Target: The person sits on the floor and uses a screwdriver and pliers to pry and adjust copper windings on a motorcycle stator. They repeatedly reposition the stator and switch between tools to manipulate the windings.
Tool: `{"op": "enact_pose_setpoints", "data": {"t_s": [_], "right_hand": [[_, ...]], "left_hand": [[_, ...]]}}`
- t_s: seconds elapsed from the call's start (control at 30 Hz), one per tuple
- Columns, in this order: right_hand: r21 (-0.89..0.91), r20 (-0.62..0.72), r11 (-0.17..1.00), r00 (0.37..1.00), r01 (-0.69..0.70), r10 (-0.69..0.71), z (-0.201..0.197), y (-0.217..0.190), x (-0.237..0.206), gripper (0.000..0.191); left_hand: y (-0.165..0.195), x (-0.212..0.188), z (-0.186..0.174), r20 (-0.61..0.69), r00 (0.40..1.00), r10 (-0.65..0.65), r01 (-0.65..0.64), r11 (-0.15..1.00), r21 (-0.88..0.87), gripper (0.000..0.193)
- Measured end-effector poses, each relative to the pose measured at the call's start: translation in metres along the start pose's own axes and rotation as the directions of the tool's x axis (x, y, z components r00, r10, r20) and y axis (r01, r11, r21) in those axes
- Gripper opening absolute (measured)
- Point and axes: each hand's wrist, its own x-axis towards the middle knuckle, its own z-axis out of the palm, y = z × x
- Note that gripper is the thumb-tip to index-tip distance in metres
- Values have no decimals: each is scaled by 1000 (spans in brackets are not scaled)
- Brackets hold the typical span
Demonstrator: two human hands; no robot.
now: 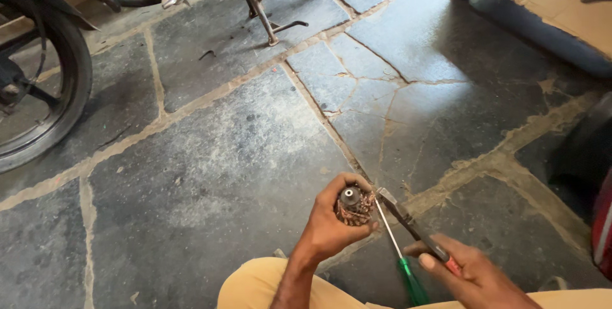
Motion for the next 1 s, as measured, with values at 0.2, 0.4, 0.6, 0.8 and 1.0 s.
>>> {"op": "enact_pose_setpoints", "data": {"t_s": [0.2,0.4,0.6,0.8,1.0], "right_hand": [[-63,44,990,990,-130,133,-5,-5,-6,45],[-272,-51,962,998,19,-34,0,-9,-2,45],[-425,-175,903,984,-64,-13,10,6,3,38],[-587,-207,810,967,-3,-146,13,26,12,39],[-676,-194,736,970,-23,-149,2,34,10,33]], "left_hand": [[0,0,1,16,1000,20,-20,1000,-16,48],[-3,-1,-2,33,999,-39,40,999,-22,49],[7,-1,-1,41,997,-57,58,998,-1,47],[23,-3,-7,69,984,-165,166,986,-7,45],[25,-2,-8,61,991,-116,111,990,90,42]]}}
